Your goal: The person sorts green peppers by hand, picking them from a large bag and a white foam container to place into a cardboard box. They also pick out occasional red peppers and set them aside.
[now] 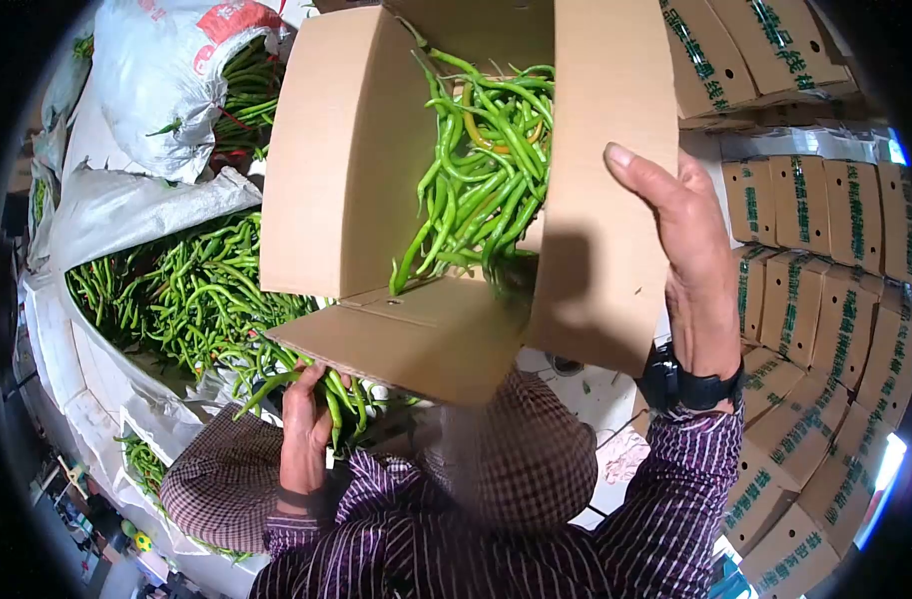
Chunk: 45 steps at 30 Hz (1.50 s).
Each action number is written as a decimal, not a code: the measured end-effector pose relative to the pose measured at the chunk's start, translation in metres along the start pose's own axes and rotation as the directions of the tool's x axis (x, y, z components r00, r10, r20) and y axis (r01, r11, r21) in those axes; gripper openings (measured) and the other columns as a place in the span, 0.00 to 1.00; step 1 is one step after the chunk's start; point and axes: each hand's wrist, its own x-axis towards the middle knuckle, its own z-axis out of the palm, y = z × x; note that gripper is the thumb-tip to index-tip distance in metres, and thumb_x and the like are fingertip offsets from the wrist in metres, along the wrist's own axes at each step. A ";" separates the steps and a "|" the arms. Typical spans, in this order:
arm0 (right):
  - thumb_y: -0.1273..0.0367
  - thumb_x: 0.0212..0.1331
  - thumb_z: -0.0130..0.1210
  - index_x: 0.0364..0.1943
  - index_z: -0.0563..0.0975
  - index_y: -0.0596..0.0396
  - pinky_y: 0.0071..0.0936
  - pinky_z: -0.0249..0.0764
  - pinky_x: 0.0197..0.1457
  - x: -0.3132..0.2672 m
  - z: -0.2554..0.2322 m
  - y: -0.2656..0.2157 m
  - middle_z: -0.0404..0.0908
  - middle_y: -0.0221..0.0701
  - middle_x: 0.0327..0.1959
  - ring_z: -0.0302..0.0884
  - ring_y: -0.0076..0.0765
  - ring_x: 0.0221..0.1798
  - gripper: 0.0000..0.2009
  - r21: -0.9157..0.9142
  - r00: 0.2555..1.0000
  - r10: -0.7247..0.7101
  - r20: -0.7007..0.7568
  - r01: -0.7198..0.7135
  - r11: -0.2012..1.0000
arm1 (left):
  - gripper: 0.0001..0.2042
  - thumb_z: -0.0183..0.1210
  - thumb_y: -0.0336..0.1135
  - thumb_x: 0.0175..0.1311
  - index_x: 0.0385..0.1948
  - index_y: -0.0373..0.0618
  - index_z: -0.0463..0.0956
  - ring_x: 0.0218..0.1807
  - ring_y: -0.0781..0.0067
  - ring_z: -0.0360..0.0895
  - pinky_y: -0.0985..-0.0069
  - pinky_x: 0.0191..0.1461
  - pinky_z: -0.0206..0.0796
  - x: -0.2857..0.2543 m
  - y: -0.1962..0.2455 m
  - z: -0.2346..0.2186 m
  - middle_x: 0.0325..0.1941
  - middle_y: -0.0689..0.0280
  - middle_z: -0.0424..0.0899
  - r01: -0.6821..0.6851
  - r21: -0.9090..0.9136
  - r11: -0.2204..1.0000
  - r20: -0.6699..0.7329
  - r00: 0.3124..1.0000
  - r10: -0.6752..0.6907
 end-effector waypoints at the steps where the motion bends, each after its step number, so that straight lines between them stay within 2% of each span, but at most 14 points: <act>1: 0.66 0.57 0.58 0.47 0.76 0.64 0.23 0.75 0.41 0.000 0.004 0.000 0.82 0.35 0.39 0.79 0.26 0.36 0.18 0.040 0.999 -0.008 0.038 0.007 0.999 | 0.09 0.53 0.27 0.64 0.45 0.38 0.70 0.36 0.67 0.77 0.72 0.38 0.74 -0.001 0.001 0.003 0.36 0.58 0.78 0.001 -0.001 1.000 -0.010 1.000 -0.001; 3: 0.66 0.57 0.58 0.47 0.76 0.64 0.23 0.75 0.41 0.001 0.009 -0.001 0.82 0.35 0.39 0.79 0.26 0.36 0.17 0.077 0.997 -0.028 0.075 0.022 0.997 | 0.09 0.53 0.27 0.64 0.45 0.38 0.70 0.35 0.67 0.77 0.72 0.38 0.74 0.000 0.002 0.006 0.35 0.59 0.77 -0.010 -0.011 1.000 0.048 0.999 0.011; 5: 0.66 0.57 0.58 0.48 0.76 0.64 0.23 0.75 0.41 0.003 0.015 0.000 0.82 0.34 0.38 0.79 0.26 0.36 0.17 0.105 0.999 -0.048 0.018 0.046 0.993 | 0.10 0.53 0.26 0.63 0.45 0.38 0.70 0.35 0.67 0.77 0.72 0.39 0.74 -0.003 0.003 0.013 0.35 0.59 0.77 0.004 -0.047 0.999 -0.020 1.000 -0.005; 7: 0.67 0.58 0.57 0.49 0.75 0.63 0.23 0.76 0.41 0.001 0.017 0.000 0.82 0.35 0.39 0.80 0.27 0.36 0.18 0.100 1.000 -0.022 0.003 0.021 0.995 | 0.11 0.53 0.26 0.63 0.46 0.37 0.69 0.35 0.67 0.77 0.72 0.39 0.75 -0.004 0.002 0.010 0.35 0.59 0.77 -0.001 -0.047 0.999 -0.027 1.000 0.000; 9: 0.68 0.56 0.58 0.49 0.74 0.65 0.25 0.78 0.42 0.005 0.006 0.007 0.82 0.37 0.40 0.81 0.29 0.38 0.18 0.173 0.996 0.016 0.084 -0.030 0.984 | 0.11 0.53 0.26 0.63 0.46 0.37 0.69 0.35 0.68 0.77 0.73 0.39 0.75 -0.003 0.002 0.005 0.35 0.59 0.77 -0.007 -0.010 1.000 -0.001 1.000 0.007; 13: 0.68 0.57 0.57 0.50 0.73 0.65 0.27 0.80 0.42 0.005 -0.001 0.017 0.82 0.38 0.41 0.82 0.31 0.38 0.19 0.226 0.997 0.056 0.054 -0.067 0.972 | 0.10 0.53 0.27 0.64 0.45 0.37 0.70 0.33 0.68 0.77 0.73 0.37 0.74 -0.003 0.002 0.006 0.34 0.59 0.77 0.005 -0.007 1.000 -0.010 1.000 -0.005; 15: 0.68 0.59 0.55 0.51 0.72 0.66 0.28 0.81 0.42 0.008 -0.009 0.025 0.81 0.40 0.41 0.83 0.33 0.38 0.18 0.326 0.988 0.061 0.140 -0.104 0.940 | 0.09 0.53 0.26 0.64 0.44 0.37 0.70 0.32 0.68 0.77 0.74 0.35 0.73 -0.005 0.003 0.012 0.34 0.59 0.77 0.003 -0.004 1.000 -0.028 1.000 -0.003; 24: 0.69 0.65 0.48 0.53 0.71 0.65 0.29 0.82 0.43 0.020 -0.020 0.058 0.81 0.40 0.43 0.83 0.35 0.40 0.16 0.576 0.971 0.034 0.237 -0.169 0.799 | 0.09 0.53 0.26 0.63 0.44 0.36 0.70 0.31 0.66 0.75 0.72 0.37 0.70 -0.007 0.003 0.015 0.32 0.59 0.76 -0.017 -0.008 1.000 -0.041 0.999 0.017; 28: 0.69 0.65 0.48 0.53 0.71 0.65 0.29 0.82 0.43 0.023 -0.016 0.061 0.81 0.40 0.43 0.83 0.35 0.41 0.16 0.594 0.963 0.027 0.270 -0.189 0.782 | 0.09 0.53 0.26 0.63 0.44 0.35 0.70 0.31 0.66 0.75 0.73 0.37 0.70 -0.010 0.005 0.021 0.32 0.58 0.76 -0.005 -0.015 1.000 -0.095 0.995 0.004; 34: 0.68 0.65 0.48 0.52 0.73 0.63 0.29 0.81 0.44 0.026 -0.026 0.072 0.81 0.39 0.43 0.83 0.34 0.41 0.15 0.613 0.964 0.000 0.266 -0.170 0.772 | 0.11 0.53 0.25 0.61 0.45 0.39 0.68 0.34 0.63 0.78 0.70 0.38 0.74 -0.002 -0.001 0.006 0.36 0.58 0.77 0.011 -0.020 1.000 -0.010 1.000 -0.011; 36: 0.68 0.65 0.49 0.51 0.73 0.62 0.29 0.81 0.44 0.026 -0.031 0.075 0.81 0.38 0.43 0.83 0.33 0.41 0.14 0.620 0.983 0.086 0.160 -0.168 0.767 | 0.10 0.53 0.26 0.62 0.44 0.39 0.68 0.33 0.64 0.77 0.70 0.37 0.73 0.001 -0.003 0.004 0.35 0.58 0.77 -0.009 -0.002 1.000 0.009 1.000 0.009; 39: 0.68 0.65 0.51 0.51 0.74 0.62 0.29 0.81 0.43 0.029 -0.052 0.091 0.82 0.37 0.42 0.83 0.34 0.39 0.14 0.626 0.983 0.141 0.118 -0.183 0.758 | 0.11 0.53 0.28 0.63 0.46 0.38 0.69 0.31 0.66 0.75 0.72 0.35 0.71 0.000 -0.003 0.007 0.32 0.58 0.77 -0.033 0.017 0.999 0.046 0.998 0.032; 43: 0.65 0.65 0.51 0.53 0.72 0.62 0.29 0.80 0.47 0.034 -0.077 0.117 0.81 0.37 0.46 0.81 0.32 0.43 0.17 0.612 0.977 0.147 0.152 -0.210 0.762 | 0.14 0.52 0.27 0.64 0.50 0.36 0.70 0.32 0.69 0.73 0.76 0.36 0.70 -0.004 -0.001 0.014 0.35 0.59 0.76 -0.014 0.049 0.999 0.055 0.998 0.011; 45: 0.62 0.66 0.51 0.56 0.70 0.62 0.27 0.76 0.52 0.039 -0.078 0.126 0.78 0.36 0.50 0.78 0.29 0.49 0.20 0.493 0.987 0.026 0.158 -0.102 0.864 | 0.14 0.53 0.27 0.64 0.50 0.36 0.70 0.33 0.70 0.74 0.75 0.36 0.71 -0.004 -0.002 0.015 0.35 0.58 0.76 -0.017 0.048 0.999 0.041 0.999 0.015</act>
